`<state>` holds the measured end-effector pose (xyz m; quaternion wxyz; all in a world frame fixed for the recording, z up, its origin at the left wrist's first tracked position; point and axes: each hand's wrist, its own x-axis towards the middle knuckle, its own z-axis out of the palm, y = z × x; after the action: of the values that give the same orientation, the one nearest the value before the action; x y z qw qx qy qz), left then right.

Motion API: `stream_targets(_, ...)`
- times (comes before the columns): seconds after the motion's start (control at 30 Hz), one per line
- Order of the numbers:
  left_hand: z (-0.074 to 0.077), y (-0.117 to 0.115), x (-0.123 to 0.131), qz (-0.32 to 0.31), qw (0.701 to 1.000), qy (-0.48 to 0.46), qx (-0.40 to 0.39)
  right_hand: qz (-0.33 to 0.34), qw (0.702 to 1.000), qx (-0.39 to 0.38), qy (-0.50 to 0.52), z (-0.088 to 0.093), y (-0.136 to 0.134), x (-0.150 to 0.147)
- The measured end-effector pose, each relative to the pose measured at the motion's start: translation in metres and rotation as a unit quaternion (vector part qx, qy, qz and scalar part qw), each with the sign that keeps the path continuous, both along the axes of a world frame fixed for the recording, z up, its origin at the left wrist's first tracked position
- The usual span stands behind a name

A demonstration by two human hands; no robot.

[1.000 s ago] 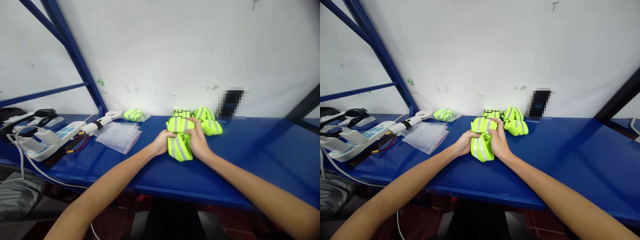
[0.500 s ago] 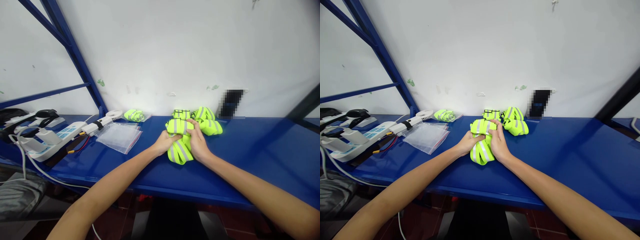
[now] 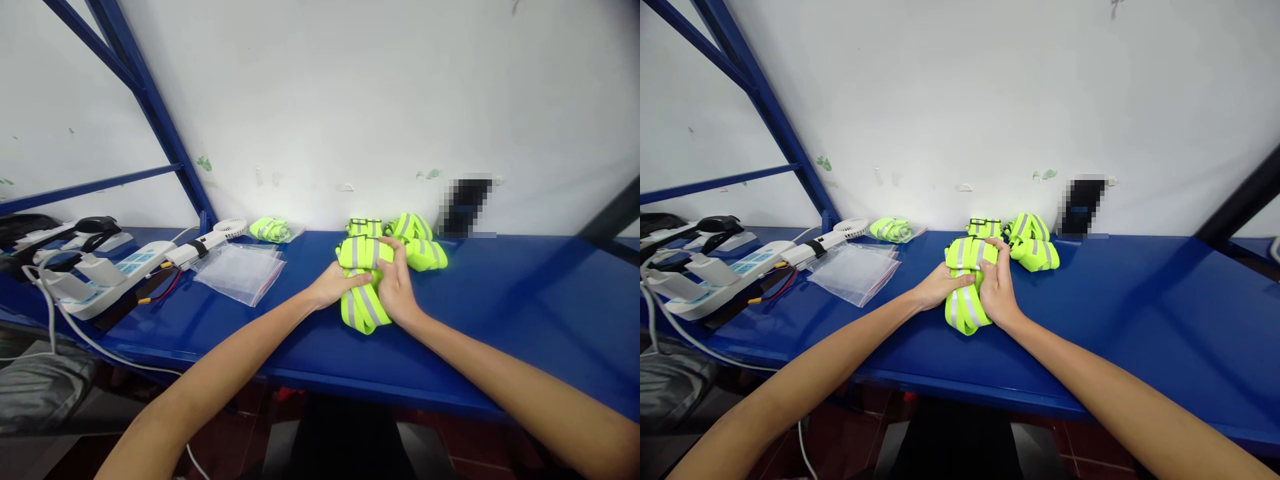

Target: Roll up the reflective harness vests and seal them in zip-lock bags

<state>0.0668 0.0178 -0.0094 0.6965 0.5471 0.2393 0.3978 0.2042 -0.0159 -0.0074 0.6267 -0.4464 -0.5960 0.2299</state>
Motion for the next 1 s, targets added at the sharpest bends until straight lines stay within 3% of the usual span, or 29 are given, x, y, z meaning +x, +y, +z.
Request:
stream_targets(0.17,-0.001,-0.001,0.001,0.067,0.998,0.003,0.011,0.031,0.999,-0.004,-0.01,0.001,0.0,-0.001)
stream_targets(0.33,0.005,-0.001,-0.004,0.091,0.994,0.052,0.002,0.054,0.997,-0.044,0.019,0.005,0.004,0.003)
stream_targets(0.53,0.006,0.001,-0.008,0.069,0.995,0.065,-0.032,0.117,0.988,-0.076,0.063,0.002,0.014,0.01)
stream_targets(0.7,0.003,0.005,-0.01,0.049,0.995,0.059,-0.058,0.204,0.959,-0.115,0.159,0.0,0.021,0.011)
stream_targets(1.0,0.002,0.004,-0.01,0.042,0.996,0.047,-0.065,0.197,0.957,-0.137,0.165,-0.002,0.021,0.013)
